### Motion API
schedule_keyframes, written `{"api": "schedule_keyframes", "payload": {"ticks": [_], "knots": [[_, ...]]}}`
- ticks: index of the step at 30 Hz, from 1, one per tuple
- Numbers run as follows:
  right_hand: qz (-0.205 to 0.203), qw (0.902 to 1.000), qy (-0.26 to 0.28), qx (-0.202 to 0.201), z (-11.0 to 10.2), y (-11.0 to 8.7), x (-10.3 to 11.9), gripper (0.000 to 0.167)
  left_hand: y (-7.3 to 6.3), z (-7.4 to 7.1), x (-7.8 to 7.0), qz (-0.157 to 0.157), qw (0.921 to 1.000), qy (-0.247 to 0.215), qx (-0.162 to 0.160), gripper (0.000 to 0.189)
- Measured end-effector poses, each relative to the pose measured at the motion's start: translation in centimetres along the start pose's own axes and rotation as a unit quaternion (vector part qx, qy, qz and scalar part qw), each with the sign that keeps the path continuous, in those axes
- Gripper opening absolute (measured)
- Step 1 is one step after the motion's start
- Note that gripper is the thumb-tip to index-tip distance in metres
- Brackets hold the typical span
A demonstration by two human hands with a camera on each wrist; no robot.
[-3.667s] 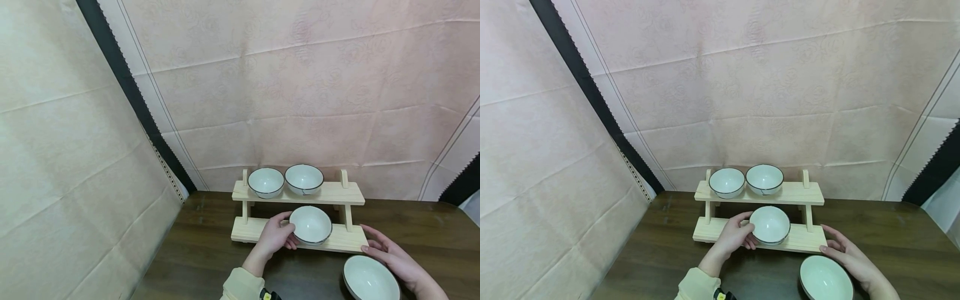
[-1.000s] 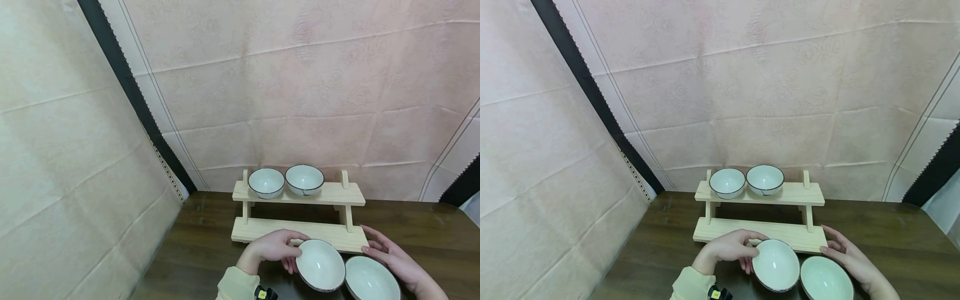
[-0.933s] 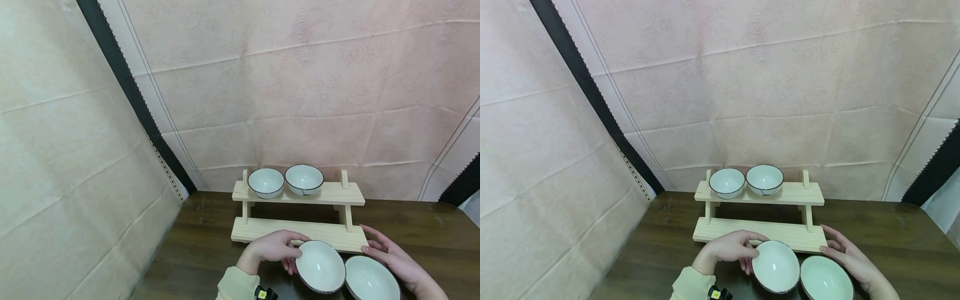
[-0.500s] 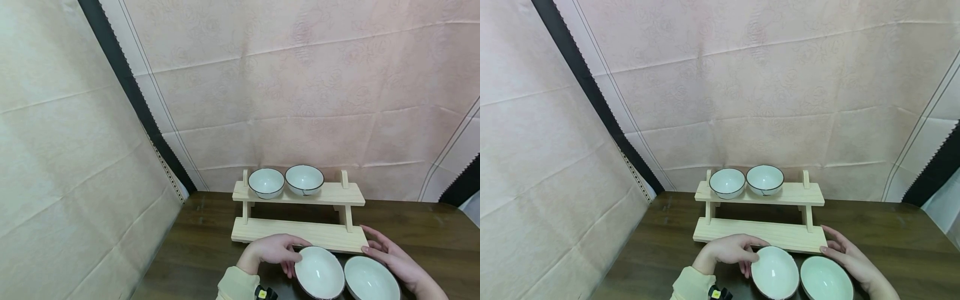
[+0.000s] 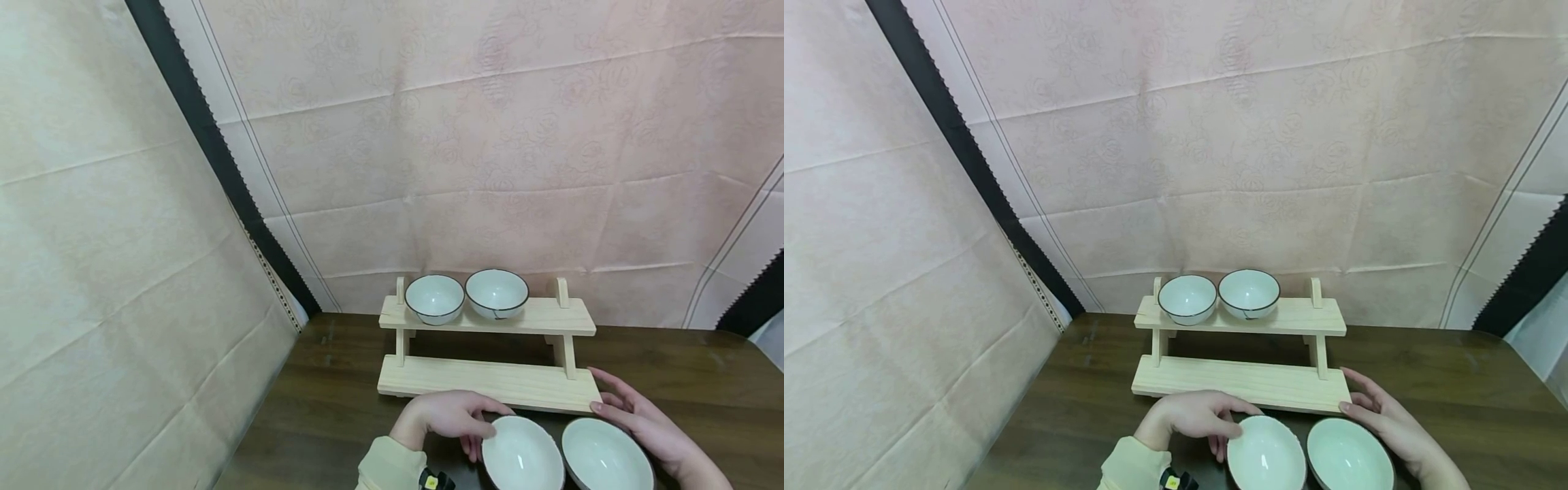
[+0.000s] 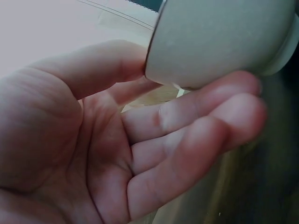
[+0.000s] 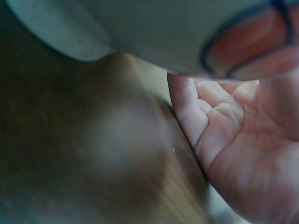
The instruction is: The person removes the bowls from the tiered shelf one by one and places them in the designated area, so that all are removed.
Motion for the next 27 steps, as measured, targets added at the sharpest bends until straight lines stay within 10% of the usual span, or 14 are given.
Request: {"api": "schedule_keyframes", "payload": {"ticks": [27], "knots": [[0.0, 1.0, -0.004, 0.003, 0.03, 0.0, 0.11, 0.056, 0.46, 0.42, 0.18, -0.021, 0.9996, -0.002, 0.019, 0.045]]}}
Point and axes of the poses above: each hand's wrist, its own y-axis towards the middle knuckle, its own z-axis out of the palm, x = y × z, the point moved 2 cm from there along y, towards the middle knuckle, and after that the axes turned 15 degrees about x, right-handed, at the moved point
